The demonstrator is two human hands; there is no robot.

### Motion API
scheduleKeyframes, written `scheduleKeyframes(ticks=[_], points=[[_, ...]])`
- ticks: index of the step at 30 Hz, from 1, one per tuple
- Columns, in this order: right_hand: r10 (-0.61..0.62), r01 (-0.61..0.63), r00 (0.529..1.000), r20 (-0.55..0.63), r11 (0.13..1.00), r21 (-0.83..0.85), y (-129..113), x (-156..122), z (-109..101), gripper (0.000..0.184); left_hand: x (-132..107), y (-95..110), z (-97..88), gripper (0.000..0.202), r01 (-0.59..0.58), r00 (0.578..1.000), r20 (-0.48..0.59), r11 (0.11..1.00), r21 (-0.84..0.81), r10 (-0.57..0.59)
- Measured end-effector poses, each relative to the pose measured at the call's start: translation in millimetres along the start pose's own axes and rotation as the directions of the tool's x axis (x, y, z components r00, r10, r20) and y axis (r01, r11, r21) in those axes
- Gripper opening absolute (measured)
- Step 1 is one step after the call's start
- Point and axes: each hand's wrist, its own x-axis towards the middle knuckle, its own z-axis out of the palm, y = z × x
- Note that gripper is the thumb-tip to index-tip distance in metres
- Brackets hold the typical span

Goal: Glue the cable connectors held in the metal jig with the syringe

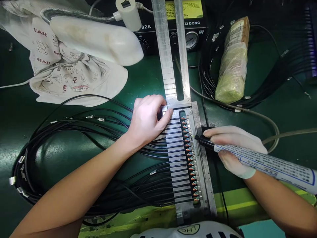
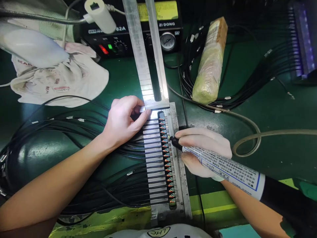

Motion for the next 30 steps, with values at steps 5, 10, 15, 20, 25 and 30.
scheduleKeyframes(ticks=[5, 10, 15, 20, 25, 30], points=[[0.017, -0.017, 1.0, 0.014, 1.0, -0.021, -1.9, 2.3, -1.1, 0.018, -0.1, 0.2, 0.0, 0.015, -0.002, 1.0, -0.003, 1.0, -0.006, 0.002], [-0.002, 0.003, 1.0, 0.027, 1.0, -0.025, -3.2, 4.9, -2.5, 0.017, 0.2, 1.0, -0.5, 0.017, 0.007, 1.0, 0.017, 1.0, 0.008, -0.007], [-0.007, 0.007, 0.999, 0.034, 1.0, -0.014, -3.2, 3.5, -2.9, 0.016, 0.3, 0.9, -0.3, 0.017, 0.002, 1.0, 0.013, 1.0, 0.009, -0.002], [-0.005, 0.006, 0.999, 0.033, 1.0, -0.014, -3.3, 2.7, -2.6, 0.017, 0.1, 1.1, 0.0, 0.016, 0.009, 1.0, 0.012, 1.0, 0.009, -0.009], [-0.009, 0.01, 1.0, 0.022, 0.999, -0.031, -4.3, 3.8, -1.5, 0.014, 0.0, 1.5, -0.7, 0.017, 0.011, 1.0, 0.022, 1.0, 0.013, -0.011], [-0.022, 0.022, 1.0, -0.007, 0.998, -0.054, -6.2, 3.1, -1.0, 0.012, 0.2, 1.0, -0.4, 0.017, 0.004, 1.0, 0.012, 1.0, 0.017, -0.004]])
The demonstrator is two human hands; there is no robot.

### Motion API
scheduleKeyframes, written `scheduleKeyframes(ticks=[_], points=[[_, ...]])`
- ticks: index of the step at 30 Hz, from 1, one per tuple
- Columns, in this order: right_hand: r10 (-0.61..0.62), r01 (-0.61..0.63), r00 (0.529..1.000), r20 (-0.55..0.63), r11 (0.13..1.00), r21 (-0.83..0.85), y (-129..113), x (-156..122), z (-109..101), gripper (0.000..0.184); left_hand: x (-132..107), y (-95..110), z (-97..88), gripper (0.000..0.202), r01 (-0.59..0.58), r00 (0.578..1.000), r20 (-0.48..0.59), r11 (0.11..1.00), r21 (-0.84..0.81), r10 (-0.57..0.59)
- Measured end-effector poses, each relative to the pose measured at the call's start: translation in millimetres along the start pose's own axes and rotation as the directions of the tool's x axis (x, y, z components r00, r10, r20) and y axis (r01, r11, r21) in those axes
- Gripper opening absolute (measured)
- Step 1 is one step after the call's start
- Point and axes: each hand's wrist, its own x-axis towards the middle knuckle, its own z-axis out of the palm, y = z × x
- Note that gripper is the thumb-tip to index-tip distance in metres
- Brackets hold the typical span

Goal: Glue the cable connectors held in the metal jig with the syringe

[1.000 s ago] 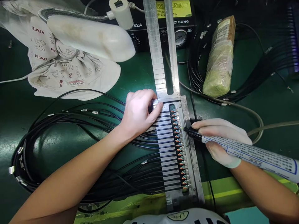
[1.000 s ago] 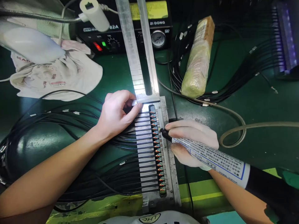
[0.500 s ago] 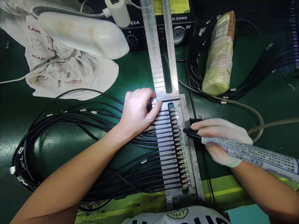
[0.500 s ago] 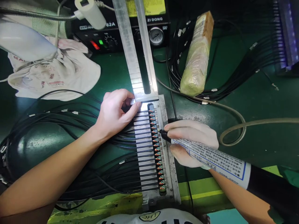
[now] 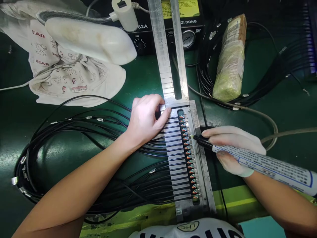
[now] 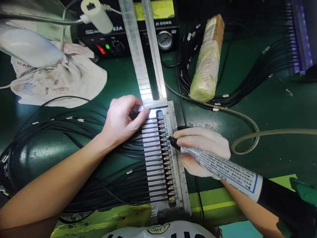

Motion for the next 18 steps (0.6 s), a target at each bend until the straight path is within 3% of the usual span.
scheduleKeyframes(ticks=[6, 11, 18], points=[[-0.047, 0.049, 0.997, -0.057, 0.999, 0.024, -1.1, -7.9, -3.1, 0.017, -0.4, 0.0, 0.7, 0.018, 0.004, 1.0, -0.002, 1.0, -0.001, -0.004], [-0.011, 0.01, 0.999, 0.03, 0.999, 0.036, -1.8, -8.7, -2.7, 0.018, -0.6, -0.6, 1.6, 0.019, 0.013, 1.0, -0.001, 1.0, 0.005, -0.013], [-0.002, 0.001, 0.999, 0.042, 1.0, 0.017, -1.7, -4.6, -0.6, 0.017, -0.4, -0.6, 2.2, 0.017, 0.008, 1.0, -0.008, 1.0, -0.005, -0.008]])
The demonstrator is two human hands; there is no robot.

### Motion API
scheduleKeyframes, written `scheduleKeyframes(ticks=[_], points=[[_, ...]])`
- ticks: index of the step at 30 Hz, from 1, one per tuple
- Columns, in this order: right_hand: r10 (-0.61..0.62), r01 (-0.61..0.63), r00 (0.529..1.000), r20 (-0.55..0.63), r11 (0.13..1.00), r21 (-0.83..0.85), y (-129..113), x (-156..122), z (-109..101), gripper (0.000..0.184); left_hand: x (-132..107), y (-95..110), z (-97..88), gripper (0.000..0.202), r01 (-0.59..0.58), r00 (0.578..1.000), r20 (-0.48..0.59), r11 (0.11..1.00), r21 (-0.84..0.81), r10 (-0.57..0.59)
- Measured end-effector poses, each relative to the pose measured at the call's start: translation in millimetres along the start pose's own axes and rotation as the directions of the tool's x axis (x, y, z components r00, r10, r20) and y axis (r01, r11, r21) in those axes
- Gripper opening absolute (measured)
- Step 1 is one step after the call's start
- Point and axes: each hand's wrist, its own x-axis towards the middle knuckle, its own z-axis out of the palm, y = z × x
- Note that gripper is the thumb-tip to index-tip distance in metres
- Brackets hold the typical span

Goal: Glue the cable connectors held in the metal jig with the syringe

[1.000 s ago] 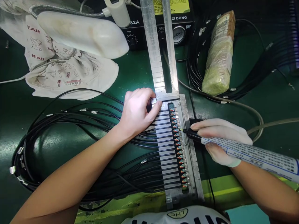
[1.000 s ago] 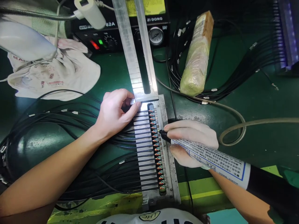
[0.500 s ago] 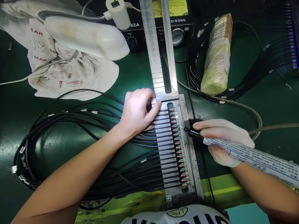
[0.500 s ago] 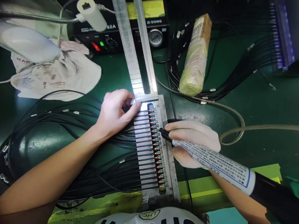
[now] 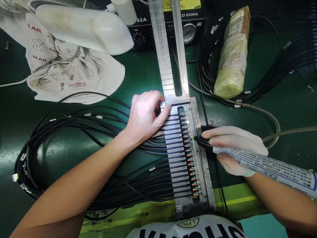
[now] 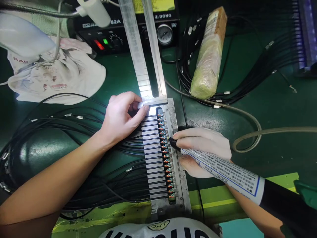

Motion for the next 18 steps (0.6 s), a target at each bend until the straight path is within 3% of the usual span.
scheduleKeyframes(ticks=[18], points=[[-0.022, 0.023, 1.0, -0.006, 0.999, 0.049, -0.3, -4.2, -1.1, 0.018, 0.1, 0.8, -1.3, 0.017, -0.01, 1.0, -0.005, 1.0, 0.001, 0.01]])
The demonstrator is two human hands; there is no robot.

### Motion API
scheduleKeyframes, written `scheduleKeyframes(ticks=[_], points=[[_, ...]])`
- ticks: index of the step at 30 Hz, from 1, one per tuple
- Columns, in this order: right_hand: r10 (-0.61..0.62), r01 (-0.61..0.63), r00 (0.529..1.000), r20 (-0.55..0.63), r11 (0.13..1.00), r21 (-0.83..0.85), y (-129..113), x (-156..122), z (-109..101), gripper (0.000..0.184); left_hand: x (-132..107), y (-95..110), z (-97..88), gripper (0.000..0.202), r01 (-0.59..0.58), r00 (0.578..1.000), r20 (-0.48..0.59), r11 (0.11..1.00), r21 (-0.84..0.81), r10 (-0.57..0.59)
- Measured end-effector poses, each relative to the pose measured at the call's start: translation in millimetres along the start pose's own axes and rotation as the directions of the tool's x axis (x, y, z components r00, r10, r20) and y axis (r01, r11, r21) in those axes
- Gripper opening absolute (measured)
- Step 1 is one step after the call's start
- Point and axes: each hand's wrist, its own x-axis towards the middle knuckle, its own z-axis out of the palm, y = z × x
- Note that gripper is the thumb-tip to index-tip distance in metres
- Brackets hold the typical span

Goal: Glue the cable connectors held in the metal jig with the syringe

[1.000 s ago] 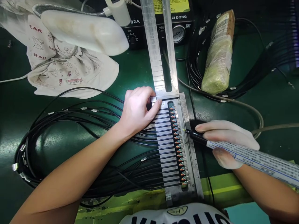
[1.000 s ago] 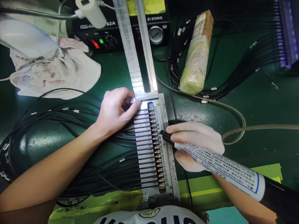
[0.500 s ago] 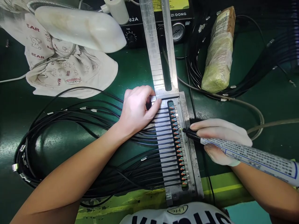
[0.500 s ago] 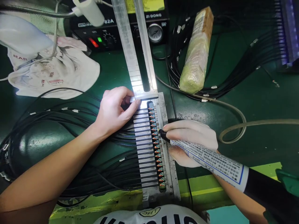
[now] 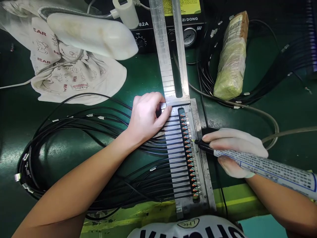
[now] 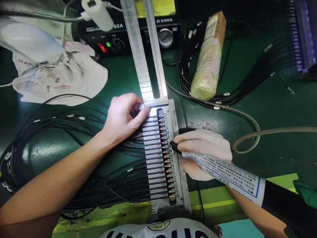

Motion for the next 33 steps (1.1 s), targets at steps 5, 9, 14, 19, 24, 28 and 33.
scheduleKeyframes(ticks=[5, 9, 14, 19, 24, 28, 33], points=[[0.008, -0.008, 1.0, -0.008, 1.0, -0.003, 0.8, -0.2, 0.3, 0.018, -0.1, 0.2, 0.2, 0.017, 0.004, 1.0, 0.001, 1.0, 0.004, -0.004], [0.005, -0.005, 1.0, -0.005, 1.0, -0.002, 1.2, -0.6, 0.0, 0.017, 0.0, -0.3, 0.6, 0.017, -0.001, 1.0, -0.003, 1.0, -0.001, 0.001], [0.006, -0.006, 1.0, 0.008, 1.0, -0.009, 0.8, -0.7, -0.9, 0.017, -0.2, -0.8, 0.8, 0.017, -0.003, 1.0, 0.0, 1.0, 0.007, 0.003], [0.003, -0.003, 1.0, 0.029, 1.0, 0.006, 1.4, -0.7, -2.6, 0.017, -0.3, 0.0, 0.5, 0.017, -0.001, 1.0, -0.003, 1.0, 0.007, 0.001], [-0.003, 0.002, 1.0, 0.028, 1.0, 0.008, 2.8, -0.1, -2.5, 0.018, 0.1, -0.1, 0.4, 0.017, -0.011, 1.0, -0.012, 1.0, 0.0, 0.011], [-0.006, 0.006, 1.0, 0.023, 1.0, 0.015, 2.8, 1.1, -1.5, 0.019, 0.0, -0.8, 1.1, 0.017, -0.008, 1.0, -0.012, 1.0, 0.003, 0.008], [0.018, -0.018, 1.0, 0.018, 1.0, 0.005, 3.4, 1.4, -1.4, 0.019, 0.0, -0.9, 2.0, 0.017, -0.009, 1.0, -0.021, 1.0, 0.004, 0.009]])
